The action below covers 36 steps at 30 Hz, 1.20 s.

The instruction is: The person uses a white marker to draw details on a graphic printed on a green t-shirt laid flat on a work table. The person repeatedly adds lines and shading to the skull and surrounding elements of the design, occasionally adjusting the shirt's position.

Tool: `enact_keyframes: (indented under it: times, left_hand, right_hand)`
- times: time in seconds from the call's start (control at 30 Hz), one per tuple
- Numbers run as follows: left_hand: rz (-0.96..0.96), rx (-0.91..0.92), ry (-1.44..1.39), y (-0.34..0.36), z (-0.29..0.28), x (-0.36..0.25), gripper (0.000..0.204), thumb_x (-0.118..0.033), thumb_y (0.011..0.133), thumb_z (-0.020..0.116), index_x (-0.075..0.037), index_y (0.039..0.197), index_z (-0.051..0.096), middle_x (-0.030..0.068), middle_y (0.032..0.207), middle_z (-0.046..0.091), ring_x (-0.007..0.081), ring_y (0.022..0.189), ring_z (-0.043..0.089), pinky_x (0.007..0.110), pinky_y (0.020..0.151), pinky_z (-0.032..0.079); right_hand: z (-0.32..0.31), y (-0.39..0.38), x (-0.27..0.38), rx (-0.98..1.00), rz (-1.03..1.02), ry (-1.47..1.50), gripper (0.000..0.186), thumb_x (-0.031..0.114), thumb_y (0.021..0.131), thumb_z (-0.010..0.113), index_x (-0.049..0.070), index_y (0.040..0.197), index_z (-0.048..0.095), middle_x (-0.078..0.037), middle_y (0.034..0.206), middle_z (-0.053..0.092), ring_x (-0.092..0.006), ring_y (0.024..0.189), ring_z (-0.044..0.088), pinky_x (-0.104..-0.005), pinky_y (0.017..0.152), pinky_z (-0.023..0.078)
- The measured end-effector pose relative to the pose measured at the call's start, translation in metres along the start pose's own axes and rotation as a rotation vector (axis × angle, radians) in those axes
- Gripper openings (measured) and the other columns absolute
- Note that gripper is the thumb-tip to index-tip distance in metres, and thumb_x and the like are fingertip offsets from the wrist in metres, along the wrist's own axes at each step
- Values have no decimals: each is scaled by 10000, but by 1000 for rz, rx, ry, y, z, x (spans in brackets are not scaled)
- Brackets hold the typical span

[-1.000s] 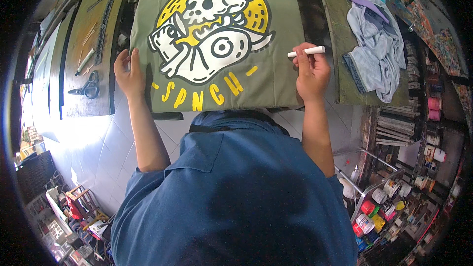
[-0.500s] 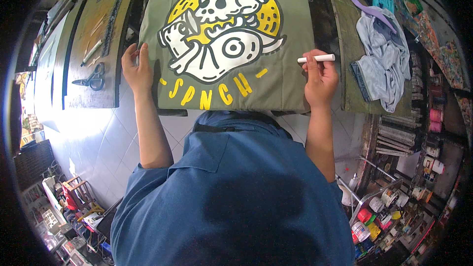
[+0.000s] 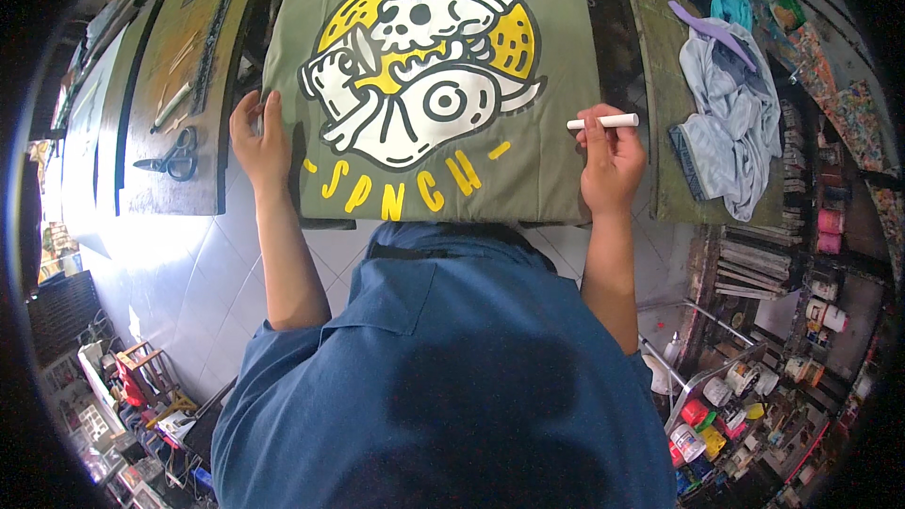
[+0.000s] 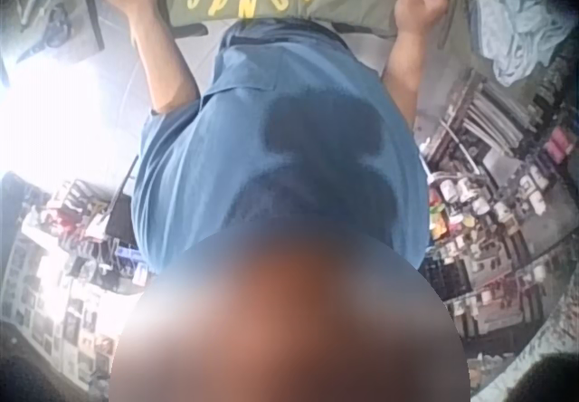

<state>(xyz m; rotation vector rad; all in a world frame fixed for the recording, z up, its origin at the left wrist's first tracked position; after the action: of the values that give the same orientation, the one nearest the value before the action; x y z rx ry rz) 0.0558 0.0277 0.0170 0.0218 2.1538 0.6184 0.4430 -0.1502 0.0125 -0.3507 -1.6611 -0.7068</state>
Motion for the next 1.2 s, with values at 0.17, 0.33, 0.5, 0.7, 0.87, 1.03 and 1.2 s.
enact_keyframes:
  times: [0.17,0.33,0.5,0.7,0.87,1.03,1.2]
  left_hand:
    - [2,2,-3,-1,0,-3,418,-315,814,703,0,1069,600,113,1028,578,221,920,554,325,828,445]
    - [3,13,3,0,0,-1,412,-308,816,701,0,1069,599,115,1027,579,220,921,554,326,828,445]
    - [16,8,-6,2,1,1,409,-303,816,702,3,1068,599,118,1028,580,220,912,555,329,823,447]
    - [25,-1,-5,2,1,2,403,-296,818,701,6,1065,599,117,1025,583,221,903,557,328,820,448]
    - [26,22,7,0,-1,-2,395,-289,823,698,6,1066,599,115,1015,588,220,909,557,327,820,448]
    - [35,34,22,0,2,-5,379,-286,830,691,-3,1066,603,116,1013,593,227,915,563,333,826,449]
    - [79,45,76,1,2,-8,354,-270,824,694,0,1038,612,129,1011,605,254,916,578,349,831,456]
  right_hand:
    - [1,0,1,3,5,6,115,106,923,581,3,973,587,-33,887,613,-53,691,508,-196,623,415]
    - [1,0,1,-5,10,17,117,111,923,583,6,975,587,-29,884,613,-52,688,506,-194,625,415]
    - [1,-1,3,-12,1,24,120,116,924,583,9,980,586,-22,874,616,-48,686,502,-195,628,415]
    - [2,-2,3,-4,10,1,123,116,925,580,10,987,582,-26,879,616,-50,693,513,-197,635,422]
    - [-1,-1,1,-16,11,43,120,115,926,576,11,985,583,-34,874,618,-57,701,525,-202,639,431]
    - [-2,1,-1,-29,49,59,128,111,927,570,1,989,586,-52,877,624,-67,708,533,-211,640,441]
    - [6,6,13,-13,42,147,129,104,930,562,-8,988,585,-64,899,631,-69,712,535,-213,652,445]
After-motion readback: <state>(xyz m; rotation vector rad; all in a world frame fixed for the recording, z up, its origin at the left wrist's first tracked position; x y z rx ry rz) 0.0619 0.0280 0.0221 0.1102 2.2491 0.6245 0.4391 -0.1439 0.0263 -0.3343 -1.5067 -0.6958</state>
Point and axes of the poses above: each hand's wrist, its own y-axis towards the middle knuckle, its own z-axis out of the palm, x = y × z, the point moved 5 cm from there along y, towards the middle knuckle
